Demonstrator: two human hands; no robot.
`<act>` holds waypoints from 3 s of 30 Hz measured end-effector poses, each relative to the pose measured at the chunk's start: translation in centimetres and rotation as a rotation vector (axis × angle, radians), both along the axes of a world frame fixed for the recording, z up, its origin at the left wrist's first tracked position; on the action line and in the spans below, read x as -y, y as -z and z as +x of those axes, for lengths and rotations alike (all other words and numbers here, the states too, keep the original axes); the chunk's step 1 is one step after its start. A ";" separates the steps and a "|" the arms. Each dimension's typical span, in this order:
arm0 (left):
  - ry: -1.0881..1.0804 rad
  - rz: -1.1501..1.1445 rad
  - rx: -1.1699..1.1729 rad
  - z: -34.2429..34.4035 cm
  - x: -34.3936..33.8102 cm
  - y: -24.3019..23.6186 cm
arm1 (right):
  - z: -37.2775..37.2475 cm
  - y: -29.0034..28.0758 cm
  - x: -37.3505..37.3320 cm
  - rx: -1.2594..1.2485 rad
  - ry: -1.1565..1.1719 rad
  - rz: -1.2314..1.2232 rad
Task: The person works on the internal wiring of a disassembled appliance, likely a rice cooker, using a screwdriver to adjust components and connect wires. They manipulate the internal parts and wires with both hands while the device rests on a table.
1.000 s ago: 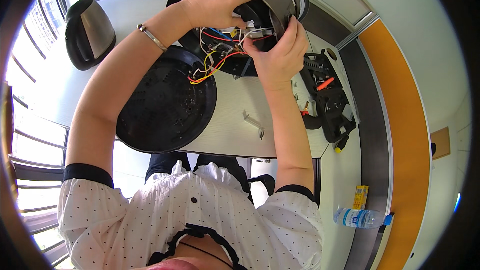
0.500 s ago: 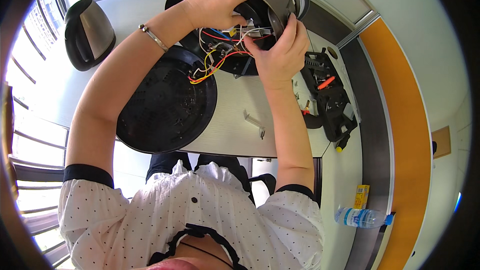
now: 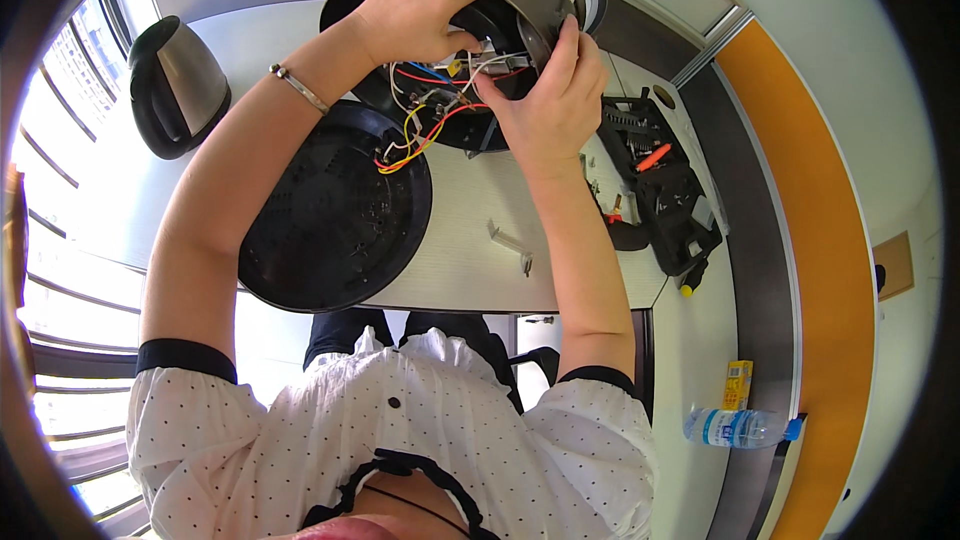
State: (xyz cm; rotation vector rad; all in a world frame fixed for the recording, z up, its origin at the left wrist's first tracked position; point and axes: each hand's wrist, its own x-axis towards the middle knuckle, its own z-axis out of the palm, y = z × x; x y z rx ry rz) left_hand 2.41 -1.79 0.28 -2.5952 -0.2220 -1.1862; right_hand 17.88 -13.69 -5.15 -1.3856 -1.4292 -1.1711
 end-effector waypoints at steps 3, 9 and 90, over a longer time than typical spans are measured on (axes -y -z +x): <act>-0.009 0.000 -0.004 0.1 0.1 0.0 | 0.4 0.0 0.2 0.015 -0.024 -0.019; -0.019 -0.031 -0.023 0.2 0.4 -0.1 | 0.7 0.3 1.1 -0.033 -0.036 -0.060; 0.039 0.082 0.048 1.0 -0.3 0.1 | -1.1 4.0 5.9 -0.388 -0.246 -0.293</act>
